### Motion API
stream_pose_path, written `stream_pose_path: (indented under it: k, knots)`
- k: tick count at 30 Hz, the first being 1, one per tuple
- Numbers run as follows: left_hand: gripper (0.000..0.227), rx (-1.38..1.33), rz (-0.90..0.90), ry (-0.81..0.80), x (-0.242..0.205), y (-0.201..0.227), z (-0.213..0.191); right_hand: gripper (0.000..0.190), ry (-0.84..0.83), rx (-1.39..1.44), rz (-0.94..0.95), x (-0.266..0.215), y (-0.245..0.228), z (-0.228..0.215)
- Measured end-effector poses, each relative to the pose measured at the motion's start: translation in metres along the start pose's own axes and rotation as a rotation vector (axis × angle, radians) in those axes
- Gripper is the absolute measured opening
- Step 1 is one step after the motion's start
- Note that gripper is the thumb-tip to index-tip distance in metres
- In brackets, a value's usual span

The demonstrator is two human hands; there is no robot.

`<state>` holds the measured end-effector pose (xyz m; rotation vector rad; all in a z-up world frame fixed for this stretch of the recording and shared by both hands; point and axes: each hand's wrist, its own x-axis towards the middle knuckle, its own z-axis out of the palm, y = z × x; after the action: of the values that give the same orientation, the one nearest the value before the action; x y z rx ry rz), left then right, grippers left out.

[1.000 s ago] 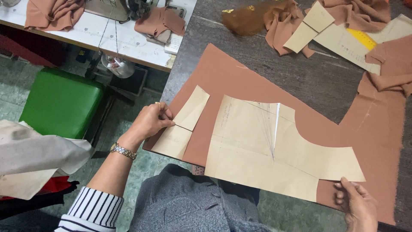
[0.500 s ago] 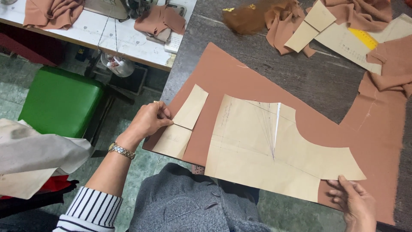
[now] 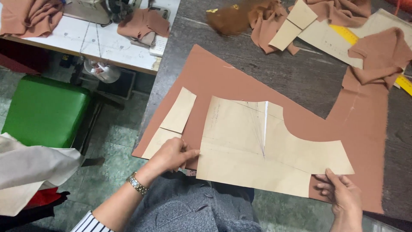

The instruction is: A person is seen smoothing out a piece of brown fabric on a work table and then carefully arranging various paper pattern pieces on top of it to prepare for cutting.

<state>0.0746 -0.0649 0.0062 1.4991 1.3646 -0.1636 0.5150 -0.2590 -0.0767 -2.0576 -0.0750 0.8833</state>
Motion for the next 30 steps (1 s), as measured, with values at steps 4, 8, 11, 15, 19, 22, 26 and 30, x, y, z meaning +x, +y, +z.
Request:
stream_pose_path:
  k: [4, 8, 11, 15, 19, 22, 26, 30]
  knots:
    - [0.049, -0.077, -0.097, -0.075, -0.008, 0.01, 0.002, 0.022, -0.001, -0.017, 0.028, -0.002, -0.001, 0.0]
    - [0.043, -0.091, -0.154, -0.125, -0.008, 0.01, 0.006, 0.023, -0.016, -0.004, -0.014, -0.003, 0.001, 0.001]
    - [0.046, -0.086, -0.13, -0.153, -0.003, 0.002, 0.011, 0.022, -0.005, -0.014, 0.016, -0.006, -0.002, 0.003]
    - [0.028, -0.217, -0.145, -0.144, 0.0, 0.0, 0.014, 0.022, -0.009, 0.003, 0.015, -0.004, 0.0, 0.002]
    - [0.026, -0.26, -0.068, -0.101, 0.003, -0.006, 0.014, 0.022, -0.035, 0.062, -0.001, -0.006, 0.002, 0.002]
    - [0.02, -0.252, -0.04, -0.019, 0.015, -0.018, 0.015, 0.024, -0.071, 0.074, -0.026, 0.001, 0.01, 0.002]
    - [0.021, -0.215, -0.028, 0.018, 0.02, -0.023, 0.015, 0.026, -0.017, -0.015, -0.004, -0.011, -0.002, 0.011]
    - [0.025, -0.087, -0.056, 0.058, 0.018, -0.013, 0.01, 0.031, -0.011, -0.057, -0.013, -0.011, -0.006, 0.008]
